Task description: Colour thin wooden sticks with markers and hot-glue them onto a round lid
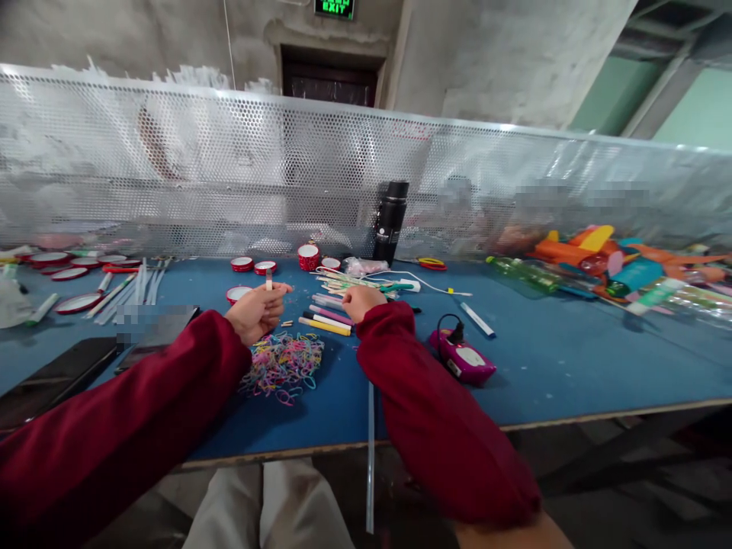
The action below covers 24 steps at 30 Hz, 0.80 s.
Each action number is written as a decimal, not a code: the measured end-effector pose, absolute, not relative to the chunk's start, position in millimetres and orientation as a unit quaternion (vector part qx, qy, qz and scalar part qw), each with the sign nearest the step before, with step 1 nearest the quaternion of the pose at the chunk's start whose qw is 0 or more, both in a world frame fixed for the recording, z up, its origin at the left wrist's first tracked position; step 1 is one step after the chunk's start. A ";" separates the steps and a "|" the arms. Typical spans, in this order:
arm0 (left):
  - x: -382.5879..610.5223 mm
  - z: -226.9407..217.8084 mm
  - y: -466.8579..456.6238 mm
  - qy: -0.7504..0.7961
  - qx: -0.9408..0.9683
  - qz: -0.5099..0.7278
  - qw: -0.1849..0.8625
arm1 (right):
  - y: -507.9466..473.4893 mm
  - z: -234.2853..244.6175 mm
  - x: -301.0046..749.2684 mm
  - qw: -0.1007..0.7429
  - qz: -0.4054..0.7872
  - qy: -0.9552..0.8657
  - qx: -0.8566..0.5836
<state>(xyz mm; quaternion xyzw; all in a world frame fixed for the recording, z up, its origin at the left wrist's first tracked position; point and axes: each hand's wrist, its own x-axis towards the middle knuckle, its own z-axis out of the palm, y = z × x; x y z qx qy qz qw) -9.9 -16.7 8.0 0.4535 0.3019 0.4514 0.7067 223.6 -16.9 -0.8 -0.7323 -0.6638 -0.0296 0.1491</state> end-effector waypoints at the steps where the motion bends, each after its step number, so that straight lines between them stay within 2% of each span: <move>1: -10.0 8.0 -16.8 0.302 0.453 0.451 0.707 | -17.0 -0.8 223.7 0.149 -0.029 -0.664 -0.733; 24: -9.9 12.6 -19.9 0.296 0.443 0.455 0.713 | -3.1 -14.1 237.3 0.121 -0.024 -0.669 -0.732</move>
